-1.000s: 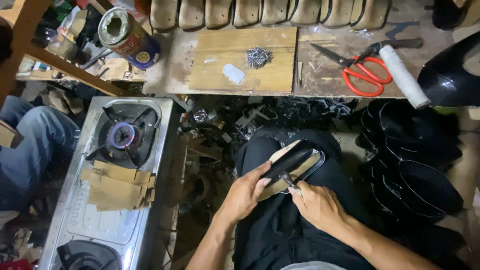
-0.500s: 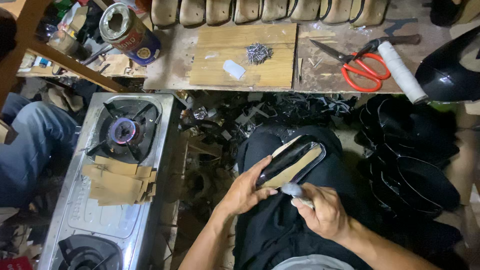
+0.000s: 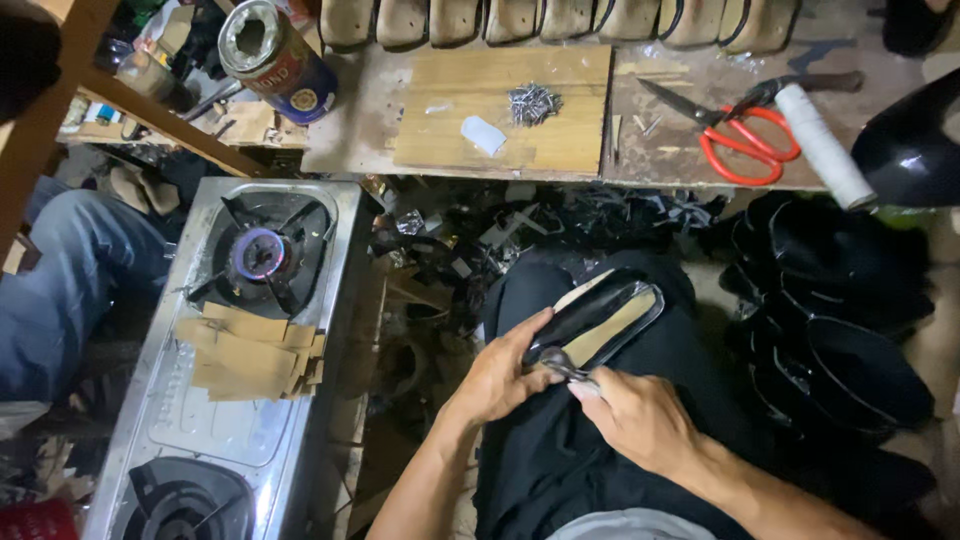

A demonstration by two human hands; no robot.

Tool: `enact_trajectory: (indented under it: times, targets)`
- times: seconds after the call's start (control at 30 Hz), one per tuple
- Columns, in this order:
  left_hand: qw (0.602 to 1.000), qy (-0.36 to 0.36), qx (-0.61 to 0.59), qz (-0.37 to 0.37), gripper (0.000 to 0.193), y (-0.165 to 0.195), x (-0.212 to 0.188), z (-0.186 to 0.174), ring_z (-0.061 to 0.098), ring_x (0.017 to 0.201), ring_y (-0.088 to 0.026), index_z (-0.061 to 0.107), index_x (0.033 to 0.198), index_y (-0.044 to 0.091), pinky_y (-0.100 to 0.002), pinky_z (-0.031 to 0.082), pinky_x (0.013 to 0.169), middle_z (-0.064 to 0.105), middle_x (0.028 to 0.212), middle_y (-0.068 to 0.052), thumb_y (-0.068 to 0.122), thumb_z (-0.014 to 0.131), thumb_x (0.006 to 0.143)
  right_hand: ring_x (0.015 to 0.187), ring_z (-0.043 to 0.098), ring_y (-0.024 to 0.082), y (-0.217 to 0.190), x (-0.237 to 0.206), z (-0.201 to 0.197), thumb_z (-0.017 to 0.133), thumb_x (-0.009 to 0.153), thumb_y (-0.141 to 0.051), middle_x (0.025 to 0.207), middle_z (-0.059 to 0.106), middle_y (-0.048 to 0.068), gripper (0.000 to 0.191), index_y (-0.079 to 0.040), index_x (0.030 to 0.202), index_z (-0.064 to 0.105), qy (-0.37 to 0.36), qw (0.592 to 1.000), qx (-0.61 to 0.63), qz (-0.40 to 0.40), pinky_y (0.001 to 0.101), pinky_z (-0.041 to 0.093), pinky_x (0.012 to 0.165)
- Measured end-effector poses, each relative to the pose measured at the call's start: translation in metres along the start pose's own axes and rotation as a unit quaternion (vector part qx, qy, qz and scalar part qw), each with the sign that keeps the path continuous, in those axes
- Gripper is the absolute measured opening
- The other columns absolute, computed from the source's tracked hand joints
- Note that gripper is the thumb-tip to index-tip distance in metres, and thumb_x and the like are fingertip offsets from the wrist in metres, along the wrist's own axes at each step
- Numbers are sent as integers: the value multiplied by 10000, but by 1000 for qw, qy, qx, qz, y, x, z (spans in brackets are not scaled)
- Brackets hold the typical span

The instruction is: The person inserts a wooden shoe last into a black shoe upper and then uses a staple gun to attach the upper to the last. The person repeatedly staples around the perimeter of the shoe while holding it on their lap.

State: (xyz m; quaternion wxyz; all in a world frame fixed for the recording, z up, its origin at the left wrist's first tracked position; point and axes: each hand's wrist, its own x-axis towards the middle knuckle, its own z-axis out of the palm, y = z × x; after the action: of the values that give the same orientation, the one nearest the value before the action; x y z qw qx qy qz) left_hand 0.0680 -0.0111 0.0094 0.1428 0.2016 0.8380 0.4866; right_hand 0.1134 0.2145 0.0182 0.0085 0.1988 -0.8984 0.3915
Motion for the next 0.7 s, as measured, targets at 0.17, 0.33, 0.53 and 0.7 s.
enact_trajectory:
  times: [0.17, 0.33, 0.53, 0.7]
  targets:
    - [998, -14, 29, 50, 869, 1, -2, -6, 548, 1314, -429, 383, 1532, 5, -429, 444, 1083, 561, 1426, -288, 96, 791, 771, 593, 673, 384, 1, -2, 1, 677, 900, -215, 653, 665, 176, 224, -30, 799, 601, 16, 999, -6, -51, 474, 508, 513]
    - [990, -113, 80, -13, 747, 6, 24, -26, 592, 1321, -367, 478, 1472, 31, -410, 470, 1107, 602, 1424, -234, 234, 721, 796, 609, 709, 356, 1, -18, -4, 670, 887, -230, 664, 699, 180, 210, -24, 844, 673, -67, 989, 71, 111, 440, 510, 498]
    - [984, -56, 161, 45, 709, 50, 100, 24, 536, 1283, -444, 519, 1465, 70, -482, 446, 1039, 524, 1460, -227, 397, 724, 869, 509, 663, 216, 5, -52, 4, 630, 959, -287, 591, 681, 98, 309, -1, 857, 685, -100, 944, 182, 257, 330, 508, 502]
    - [983, 79, 106, 130, 610, 80, 119, 20, 586, 1239, -424, 582, 1422, 109, -453, 476, 1058, 596, 1361, -198, 276, 740, 857, 455, 544, 143, 21, -67, -7, 617, 912, -295, 628, 595, 57, 344, -120, 1199, 692, -28, 807, 415, 420, 278, 441, 411]
